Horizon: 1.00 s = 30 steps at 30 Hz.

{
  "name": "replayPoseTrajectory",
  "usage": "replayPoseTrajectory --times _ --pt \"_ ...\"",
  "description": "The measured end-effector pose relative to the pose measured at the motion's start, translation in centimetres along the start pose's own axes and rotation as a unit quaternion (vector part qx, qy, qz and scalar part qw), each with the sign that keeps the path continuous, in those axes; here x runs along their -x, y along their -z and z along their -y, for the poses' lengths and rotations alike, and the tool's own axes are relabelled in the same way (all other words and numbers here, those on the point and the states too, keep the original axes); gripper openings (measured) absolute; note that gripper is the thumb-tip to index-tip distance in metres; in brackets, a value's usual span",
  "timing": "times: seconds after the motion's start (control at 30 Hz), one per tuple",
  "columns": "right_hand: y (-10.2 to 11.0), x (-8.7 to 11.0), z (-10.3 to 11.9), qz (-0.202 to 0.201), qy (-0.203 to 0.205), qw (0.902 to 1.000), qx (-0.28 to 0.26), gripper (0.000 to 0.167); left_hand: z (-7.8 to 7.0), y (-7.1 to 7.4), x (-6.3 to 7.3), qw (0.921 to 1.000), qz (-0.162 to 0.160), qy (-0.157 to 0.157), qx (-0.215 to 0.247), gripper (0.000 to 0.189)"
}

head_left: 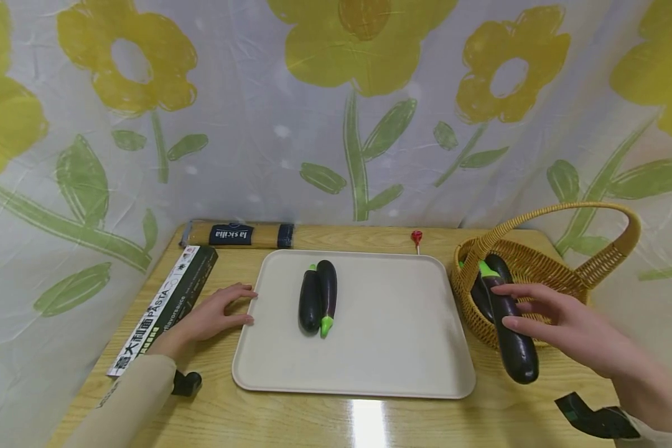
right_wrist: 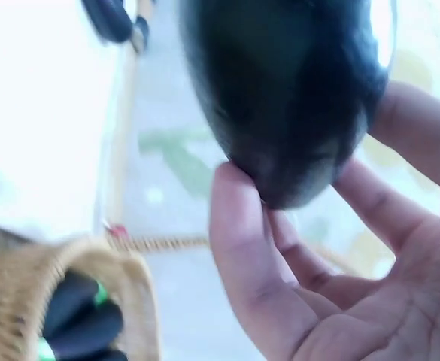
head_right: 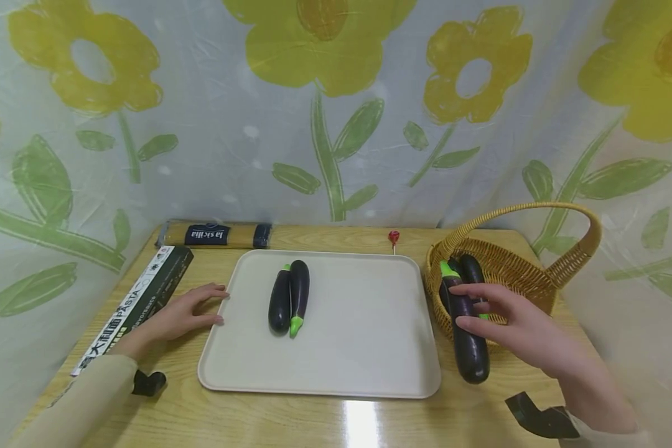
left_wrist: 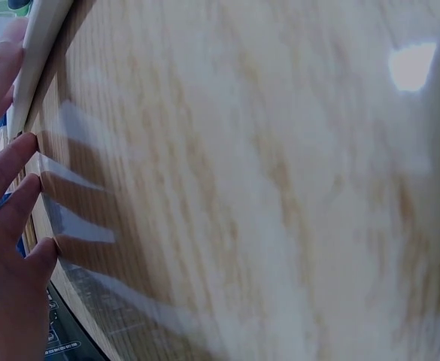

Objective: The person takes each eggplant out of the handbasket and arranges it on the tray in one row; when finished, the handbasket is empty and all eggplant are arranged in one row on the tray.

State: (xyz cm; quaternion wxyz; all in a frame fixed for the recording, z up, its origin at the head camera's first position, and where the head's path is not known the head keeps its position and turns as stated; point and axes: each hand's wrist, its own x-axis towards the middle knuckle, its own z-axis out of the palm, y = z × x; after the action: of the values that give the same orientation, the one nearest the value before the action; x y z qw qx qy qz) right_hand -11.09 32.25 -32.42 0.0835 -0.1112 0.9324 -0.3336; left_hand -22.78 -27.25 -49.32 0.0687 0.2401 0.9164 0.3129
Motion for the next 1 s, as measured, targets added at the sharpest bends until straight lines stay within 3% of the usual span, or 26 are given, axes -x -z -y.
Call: replayPoseTrajectory --times 0.27,0.7,1.0 --pt "-3.2 -2.9 1.5 0.014 0.044 0.9984 -0.032 0.044 -0.1 0.0 0.2 1.0000 -0.003 0.003 -0.004 0.052" --pt "-10.0 -9.1 3.0 0.048 0.077 0.9939 -0.063 0.046 0.0 0.1 0.1 0.9999 -0.007 -0.006 -0.010 0.052" --pt "-13.7 -13.6 4.1 0.048 0.104 0.9927 -0.037 0.044 -0.2 0.1 0.0 1.0000 -0.005 -0.002 -0.007 0.052"
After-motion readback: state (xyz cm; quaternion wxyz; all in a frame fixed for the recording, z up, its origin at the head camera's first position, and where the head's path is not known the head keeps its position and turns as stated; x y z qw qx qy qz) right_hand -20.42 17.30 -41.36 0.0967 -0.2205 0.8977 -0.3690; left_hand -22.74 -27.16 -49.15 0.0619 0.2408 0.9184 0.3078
